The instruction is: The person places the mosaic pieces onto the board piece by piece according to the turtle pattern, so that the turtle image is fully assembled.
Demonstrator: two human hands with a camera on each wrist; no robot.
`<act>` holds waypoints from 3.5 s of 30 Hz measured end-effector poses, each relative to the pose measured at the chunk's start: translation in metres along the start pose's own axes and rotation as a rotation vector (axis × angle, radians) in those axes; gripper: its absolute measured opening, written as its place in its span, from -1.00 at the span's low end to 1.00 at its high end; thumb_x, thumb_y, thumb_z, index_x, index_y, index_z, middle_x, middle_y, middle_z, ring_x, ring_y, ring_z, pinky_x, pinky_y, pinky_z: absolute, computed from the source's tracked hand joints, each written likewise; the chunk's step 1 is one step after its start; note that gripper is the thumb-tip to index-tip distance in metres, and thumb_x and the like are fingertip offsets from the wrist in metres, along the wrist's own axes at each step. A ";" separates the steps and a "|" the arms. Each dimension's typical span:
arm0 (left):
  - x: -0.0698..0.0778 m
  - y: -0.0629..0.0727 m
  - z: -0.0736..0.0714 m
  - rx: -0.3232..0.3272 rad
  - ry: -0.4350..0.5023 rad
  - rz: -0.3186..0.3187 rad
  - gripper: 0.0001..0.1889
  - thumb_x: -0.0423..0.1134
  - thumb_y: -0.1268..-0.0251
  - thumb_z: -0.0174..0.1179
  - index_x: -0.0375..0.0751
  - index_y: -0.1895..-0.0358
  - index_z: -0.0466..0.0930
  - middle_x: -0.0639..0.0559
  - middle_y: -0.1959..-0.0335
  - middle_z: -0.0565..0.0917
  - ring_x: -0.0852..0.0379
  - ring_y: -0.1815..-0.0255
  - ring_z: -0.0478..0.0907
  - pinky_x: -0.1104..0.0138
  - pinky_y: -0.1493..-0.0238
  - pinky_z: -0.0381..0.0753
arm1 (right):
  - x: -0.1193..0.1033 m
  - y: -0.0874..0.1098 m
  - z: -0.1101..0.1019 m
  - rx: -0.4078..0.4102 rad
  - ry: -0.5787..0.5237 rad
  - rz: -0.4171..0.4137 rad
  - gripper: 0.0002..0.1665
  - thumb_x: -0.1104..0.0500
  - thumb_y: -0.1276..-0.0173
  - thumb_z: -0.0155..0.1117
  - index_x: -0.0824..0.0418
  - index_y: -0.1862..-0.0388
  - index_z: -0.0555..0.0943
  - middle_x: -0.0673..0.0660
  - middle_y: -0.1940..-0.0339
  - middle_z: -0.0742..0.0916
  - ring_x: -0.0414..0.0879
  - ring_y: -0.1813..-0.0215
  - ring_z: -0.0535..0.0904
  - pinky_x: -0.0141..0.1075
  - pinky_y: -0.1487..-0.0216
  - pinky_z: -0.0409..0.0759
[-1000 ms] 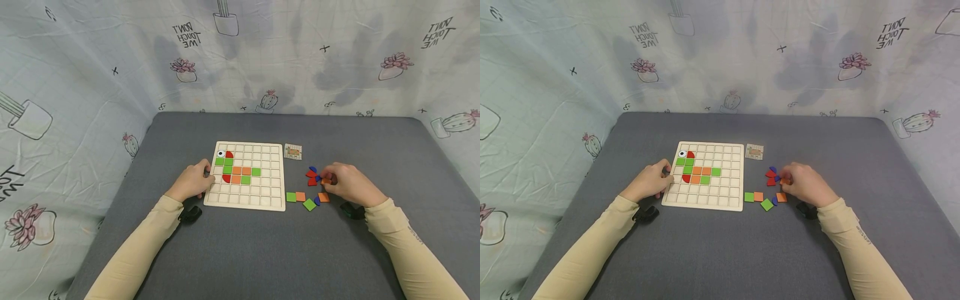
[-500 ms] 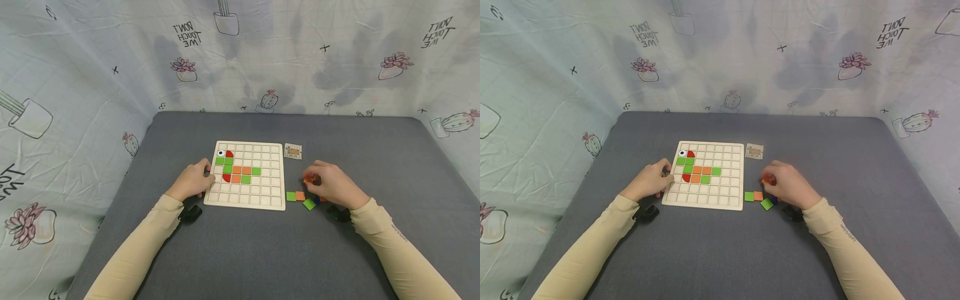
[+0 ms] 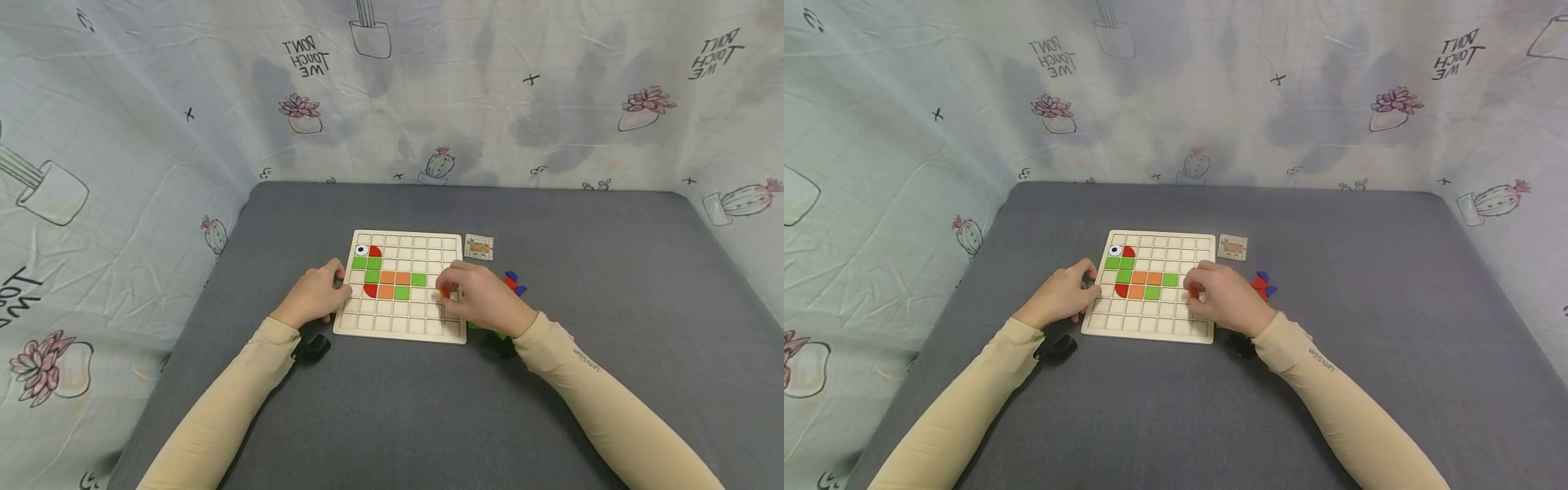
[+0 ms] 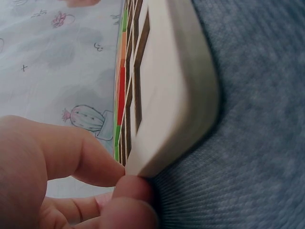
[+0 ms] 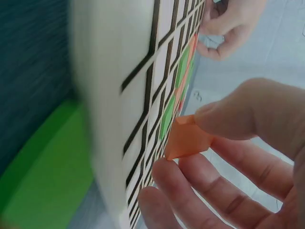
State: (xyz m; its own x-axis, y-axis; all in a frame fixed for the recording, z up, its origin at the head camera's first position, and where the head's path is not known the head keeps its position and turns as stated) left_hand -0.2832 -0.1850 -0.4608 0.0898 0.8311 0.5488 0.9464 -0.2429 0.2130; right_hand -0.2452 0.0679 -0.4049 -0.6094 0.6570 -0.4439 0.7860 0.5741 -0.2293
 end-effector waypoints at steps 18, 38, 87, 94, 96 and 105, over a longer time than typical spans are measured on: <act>0.000 -0.002 0.000 0.006 -0.003 -0.003 -0.78 -0.18 -0.49 0.08 -0.21 -0.04 0.42 0.02 0.73 0.54 0.10 0.78 0.51 0.31 0.65 0.35 | -0.019 -0.038 0.028 -0.082 0.011 -0.057 -0.90 0.31 -0.28 0.39 0.11 0.32 0.70 0.01 0.29 0.70 -0.11 0.25 0.57 -0.23 0.18 0.56; -0.001 -0.003 0.002 0.009 -0.001 0.012 -0.74 -0.17 -0.49 0.09 -0.24 -0.08 0.43 0.01 0.71 0.55 0.10 0.76 0.53 0.30 0.63 0.42 | -0.013 -0.032 0.030 -0.077 0.019 -0.036 -0.81 0.40 -0.23 0.39 0.12 0.42 0.80 -0.02 0.32 0.73 -0.15 0.30 0.54 -0.31 0.30 0.52; -0.003 -0.005 -0.001 -0.015 -0.015 -0.003 -0.74 -0.16 -0.49 0.10 -0.22 -0.08 0.42 0.02 0.71 0.56 0.10 0.76 0.52 0.30 0.63 0.38 | 0.053 0.063 -0.050 0.028 0.120 0.169 -0.83 0.31 -0.29 0.47 0.18 0.13 0.79 0.05 0.20 0.75 -0.07 0.26 0.62 -0.18 0.25 0.57; -0.003 -0.006 0.000 -0.013 -0.011 -0.002 -0.75 -0.16 -0.49 0.09 -0.21 -0.07 0.42 0.02 0.72 0.56 0.10 0.76 0.52 0.29 0.64 0.39 | 0.060 0.078 -0.052 -0.004 0.108 0.188 -0.80 0.31 -0.27 0.47 0.09 0.15 0.79 0.00 0.16 0.75 -0.10 0.25 0.59 -0.24 0.24 0.55; -0.003 -0.006 0.000 -0.011 -0.010 -0.001 -0.75 -0.16 -0.49 0.09 -0.21 -0.07 0.42 0.02 0.71 0.56 0.10 0.76 0.52 0.30 0.64 0.39 | 0.062 0.084 -0.052 -0.029 0.102 0.198 -0.76 0.30 -0.26 0.48 0.08 0.11 0.79 -0.02 0.15 0.75 -0.12 0.21 0.60 -0.22 0.20 0.57; -0.004 -0.006 0.001 -0.005 -0.018 -0.005 -0.75 -0.16 -0.49 0.10 -0.20 -0.07 0.42 0.02 0.71 0.55 0.11 0.76 0.51 0.30 0.64 0.38 | 0.070 0.099 -0.046 -0.109 0.119 0.183 -0.68 0.25 -0.17 0.58 0.11 0.07 0.78 -0.06 0.19 0.71 -0.19 0.21 0.57 -0.27 0.22 0.59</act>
State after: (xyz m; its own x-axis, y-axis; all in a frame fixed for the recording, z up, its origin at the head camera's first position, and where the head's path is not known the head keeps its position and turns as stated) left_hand -0.2891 -0.1869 -0.4649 0.0906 0.8411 0.5333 0.9453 -0.2410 0.2196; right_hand -0.2149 0.1929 -0.4182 -0.4713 0.8041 -0.3623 0.8723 0.4856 -0.0570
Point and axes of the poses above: each hand's wrist, its own y-axis away from the middle knuckle, its own z-axis out of the palm, x = y × z, the point moved 9 cm from there along -y, towards the middle knuckle
